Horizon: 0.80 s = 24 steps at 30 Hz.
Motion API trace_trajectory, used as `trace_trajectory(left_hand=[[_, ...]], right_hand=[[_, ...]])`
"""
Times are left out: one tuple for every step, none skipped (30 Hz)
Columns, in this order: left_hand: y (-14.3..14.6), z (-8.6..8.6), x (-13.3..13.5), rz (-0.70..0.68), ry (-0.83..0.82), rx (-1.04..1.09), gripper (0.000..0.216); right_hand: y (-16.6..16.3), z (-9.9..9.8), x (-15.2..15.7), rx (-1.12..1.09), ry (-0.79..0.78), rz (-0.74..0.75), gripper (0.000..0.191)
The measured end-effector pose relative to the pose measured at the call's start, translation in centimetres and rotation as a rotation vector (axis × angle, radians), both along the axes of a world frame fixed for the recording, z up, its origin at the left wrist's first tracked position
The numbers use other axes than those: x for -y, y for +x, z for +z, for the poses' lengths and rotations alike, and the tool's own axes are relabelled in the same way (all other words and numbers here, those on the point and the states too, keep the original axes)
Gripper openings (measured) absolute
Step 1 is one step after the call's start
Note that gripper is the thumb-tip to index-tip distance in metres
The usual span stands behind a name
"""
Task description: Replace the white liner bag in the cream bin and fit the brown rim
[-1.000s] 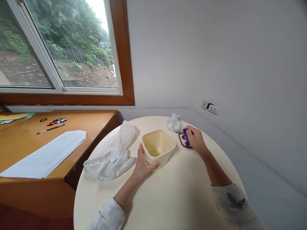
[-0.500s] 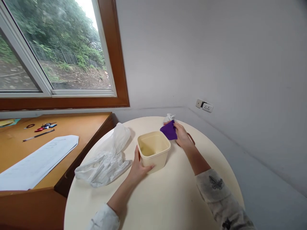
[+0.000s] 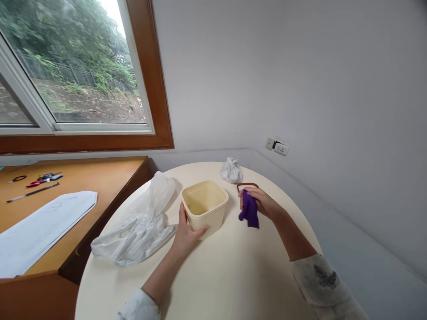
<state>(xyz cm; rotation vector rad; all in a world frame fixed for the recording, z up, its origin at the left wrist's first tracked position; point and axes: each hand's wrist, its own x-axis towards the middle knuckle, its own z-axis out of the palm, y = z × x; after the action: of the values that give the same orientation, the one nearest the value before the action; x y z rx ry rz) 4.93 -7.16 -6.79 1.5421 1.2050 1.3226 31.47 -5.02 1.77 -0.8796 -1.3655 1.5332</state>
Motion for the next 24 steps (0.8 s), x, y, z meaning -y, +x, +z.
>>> trace_trajectory(left_hand=[[-0.1, 0.0, -0.1, 0.004, 0.007, -0.001, 0.109], [-0.1, 0.0, -0.1, 0.014, 0.019, 0.000, 0.107], [-0.1, 0.0, -0.2, 0.030, 0.034, -0.001, 0.105], [-0.2, 0.0, -0.3, 0.049, 0.051, -0.008, 0.102], [-0.2, 0.0, -0.3, 0.074, 0.066, -0.023, 0.097], [-0.2, 0.0, -0.4, 0.103, 0.080, -0.044, 0.092], [-0.2, -0.1, -0.4, 0.133, 0.094, -0.069, 0.087], [-0.2, -0.1, -0.5, 0.164, 0.108, -0.092, 0.081], [-0.2, -0.2, -0.5, 0.199, 0.122, -0.111, 0.076], [-0.3, -0.3, -0.6, 0.237, 0.138, -0.126, 0.072], [-0.3, -0.5, -0.7, 0.277, 0.154, -0.141, 0.068], [-0.3, -0.6, -0.8, 0.318, 0.173, -0.159, 0.065], [-0.4, -0.8, -0.8, 0.360, 0.195, -0.180, 0.061], [-0.5, -0.8, -0.8, 0.403, 0.221, -0.204, 0.058], [-0.5, -0.9, -0.7, 0.442, 0.243, -0.225, 0.054], [-0.6, -0.9, -0.6, 0.457, 0.253, -0.242, 0.047], [-0.6, -0.9, -0.4, 0.445, 0.250, -0.253, 0.039], [-0.6, -0.8, -0.2, 0.411, 0.238, -0.262, 0.031], [-0.5, -0.7, 0.1, 0.354, 0.218, -0.274, 0.024], [-0.4, -0.7, 0.4, 0.279, 0.195, -0.289, 0.018], [-0.3, -0.6, 0.7, 0.198, 0.174, -0.308, 0.015], [-0.1, -0.5, 0.9, 0.124, 0.159, -0.327, 0.014], [0.0, -0.4, 1.1, 0.060, 0.149, -0.343, 0.014], [0.2, -0.4, 1.2, 0.000, 0.141, -0.353, 0.017]], right_hand=[[0.5, -0.5, -0.2, -0.005, -0.015, -0.059, 0.027], [0.9, -1.0, -0.5, -0.006, -0.006, -0.154, 0.028], [1.3, -1.6, -0.9, 0.009, 0.022, -0.263, 0.030], [1.6, -2.1, -1.4, 0.034, 0.063, -0.375, 0.032], [1.9, -2.6, -2.0, 0.066, 0.109, -0.478, 0.034], [2.2, -3.1, -2.5, 0.104, 0.153, -0.561, 0.037], [2.5, -3.6, -3.0, 0.144, 0.190, -0.619, 0.038], [2.7, -4.1, -3.4, 0.186, 0.217, -0.647, 0.038], [2.9, -4.7, -3.8, 0.234, 0.237, -0.653, 0.037], [3.1, -5.3, -4.1, 0.294, 0.256, -0.650, 0.035], [3.1, -6.1, -4.3, 0.361, 0.272, -0.638, 0.033], [3.2, -6.9, -4.5, 0.432, 0.283, -0.620, 0.033], [3.1, -7.7, -4.6, 0.502, 0.290, -0.603, 0.033], [3.1, -8.6, -4.7, 0.570, 0.296, -0.593, 0.034], [2.9, -9.5, -4.8, 0.638, 0.299, -0.588, 0.034], [2.8, -10.4, -4.9, 0.703, 0.302, -0.589, 0.033], [2.6, -11.2, -4.9, 0.765, 0.305, -0.592, 0.033], [2.5, -11.9, -4.9, 0.823, 0.311, -0.598, 0.033], [2.3, -12.4, -4.9, 0.876, 0.320, -0.605, 0.033], [2.1, -12.8, -4.8, 0.923, 0.333, -0.612, 0.033], [2.0, -13.1, -4.7, 0.964, 0.348, -0.618, 0.033], [1.9, -13.2, -4.4, 0.999, 0.365, -0.622, 0.031], [1.8, -13.3, -4.2, 1.029, 0.381, -0.623, 0.030], [1.7, -13.2, -3.8, 1.054, 0.395, -0.621, 0.028]])
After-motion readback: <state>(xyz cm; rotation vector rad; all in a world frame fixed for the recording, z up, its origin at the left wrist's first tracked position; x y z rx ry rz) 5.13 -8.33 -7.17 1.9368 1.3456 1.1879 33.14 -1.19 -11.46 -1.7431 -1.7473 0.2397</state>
